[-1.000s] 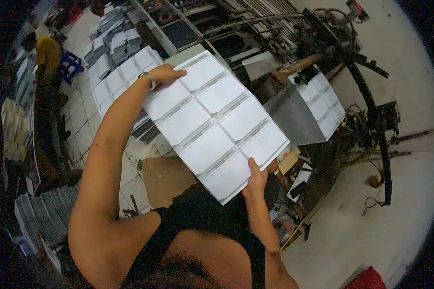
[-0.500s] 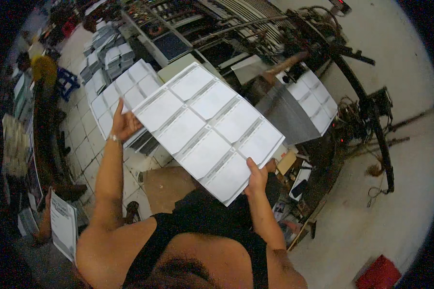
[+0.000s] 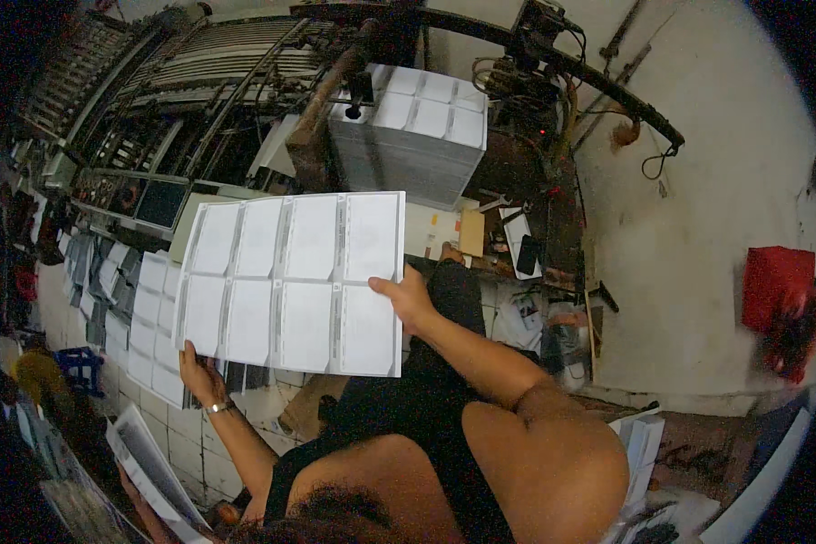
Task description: The person operates a printing machine by loading stacks of printed paper, aligning them, and using a wooden block to press the edges even.
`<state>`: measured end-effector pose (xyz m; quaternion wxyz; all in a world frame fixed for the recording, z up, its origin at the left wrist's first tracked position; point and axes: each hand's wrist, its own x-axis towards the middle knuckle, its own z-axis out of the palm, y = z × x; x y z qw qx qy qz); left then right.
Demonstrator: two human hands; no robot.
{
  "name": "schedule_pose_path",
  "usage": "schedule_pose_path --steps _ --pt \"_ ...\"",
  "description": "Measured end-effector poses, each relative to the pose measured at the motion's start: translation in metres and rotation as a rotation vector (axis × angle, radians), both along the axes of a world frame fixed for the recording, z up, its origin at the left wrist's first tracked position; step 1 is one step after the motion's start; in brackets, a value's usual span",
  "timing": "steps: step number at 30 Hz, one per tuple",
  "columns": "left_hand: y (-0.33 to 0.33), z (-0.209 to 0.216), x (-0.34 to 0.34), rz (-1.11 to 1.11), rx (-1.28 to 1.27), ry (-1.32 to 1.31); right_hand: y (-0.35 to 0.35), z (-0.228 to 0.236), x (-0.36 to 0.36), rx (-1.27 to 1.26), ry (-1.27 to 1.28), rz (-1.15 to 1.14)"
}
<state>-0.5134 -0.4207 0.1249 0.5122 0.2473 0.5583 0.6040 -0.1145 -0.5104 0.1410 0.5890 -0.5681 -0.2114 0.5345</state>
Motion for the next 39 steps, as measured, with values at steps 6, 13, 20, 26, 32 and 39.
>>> schedule_pose_path --steps 6,13,20,26,32,39 --pt "-0.014 0.008 0.025 -0.066 0.346 -0.188 -0.017 0.013 0.019 0.140 -0.139 -0.013" --pt "-0.023 0.065 0.091 -0.123 0.518 -0.040 -0.078 0.050 0.082 0.289 -0.023 -0.321" --pt "-0.003 0.092 0.218 -0.513 0.591 0.314 -0.197 0.036 0.122 0.226 -0.125 -0.595" --pt "0.005 0.059 0.335 -0.844 0.214 -0.265 -0.275 -0.018 0.124 0.023 -0.064 -0.904" --pt "0.036 0.024 0.409 -1.059 0.100 -0.235 -0.282 -0.048 0.147 0.058 0.133 -0.906" --pt "0.079 0.009 0.490 -1.063 0.040 -0.378 -0.223 -0.032 0.216 -0.003 0.017 -0.915"
